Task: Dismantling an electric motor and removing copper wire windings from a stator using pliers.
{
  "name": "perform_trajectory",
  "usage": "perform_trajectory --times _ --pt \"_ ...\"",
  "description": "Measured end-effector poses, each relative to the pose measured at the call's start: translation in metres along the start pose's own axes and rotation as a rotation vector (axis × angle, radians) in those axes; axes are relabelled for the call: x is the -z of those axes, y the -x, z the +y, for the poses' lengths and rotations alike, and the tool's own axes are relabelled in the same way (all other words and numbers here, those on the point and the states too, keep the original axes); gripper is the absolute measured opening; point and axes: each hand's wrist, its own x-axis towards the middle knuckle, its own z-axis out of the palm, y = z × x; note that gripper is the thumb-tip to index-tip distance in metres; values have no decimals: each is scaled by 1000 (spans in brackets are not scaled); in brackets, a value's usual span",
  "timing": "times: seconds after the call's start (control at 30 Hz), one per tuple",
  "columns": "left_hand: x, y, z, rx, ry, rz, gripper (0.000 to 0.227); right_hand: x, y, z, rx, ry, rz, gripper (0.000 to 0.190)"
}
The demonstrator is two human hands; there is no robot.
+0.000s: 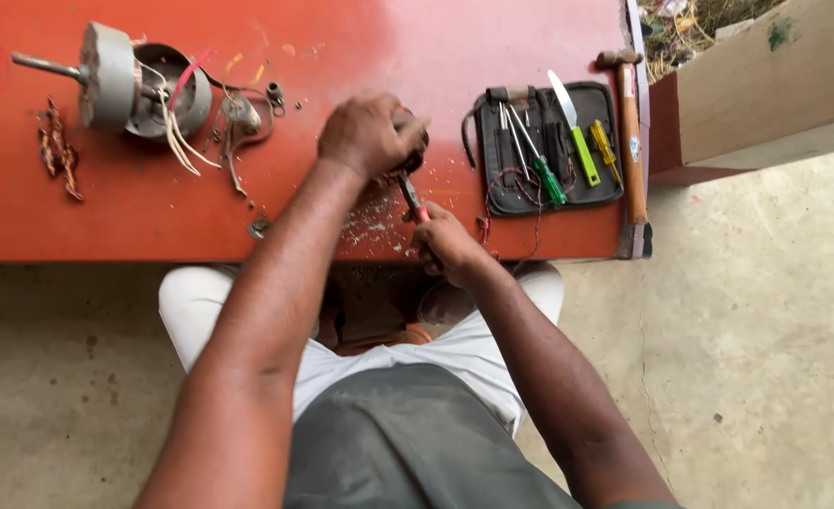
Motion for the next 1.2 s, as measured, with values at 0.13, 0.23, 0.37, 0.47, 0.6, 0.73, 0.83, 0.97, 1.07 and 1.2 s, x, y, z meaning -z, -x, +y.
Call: perform_trajectory --times 0.13,0.23,0.37,0.47,0.6,0.73,0.83,0.97,1.07,1.2 --pt "-2 -18 -13 -74 -106 97 47 2 -8 -11 61 -35 -34 42" --pt "12 -10 4 12 -189 -94 39 2 -6 -10 9 44 -18 43" --pt "24 -5 21 -26 -320 -110 79 2 -6 -13 32 94 -19 44" --pt "23 -8 22 27 -332 -110 68 2 -7 -20 24 94 -12 42" --pt "16 -15 14 79 -366 -219 58 1 -11 -19 -31 83 -11 39" --pt "10 -21 9 3 -421 -50 54 1 -24 -20 -10 76 -21 39" --pt "-4 -7 6 1 -381 -105 51 -1 -26 16 1 69 -45 39" --pt "3 -26 4 -145 -378 13 44 -13 -21 7 182 -87 -7 30" --pt "2 -12 6 -33 -343 -64 47 -14 -24 29 102 -49 16 36" --pt "-2 -28 1 -122 -413 17 50 -19 -31 18 468 435 291 28"
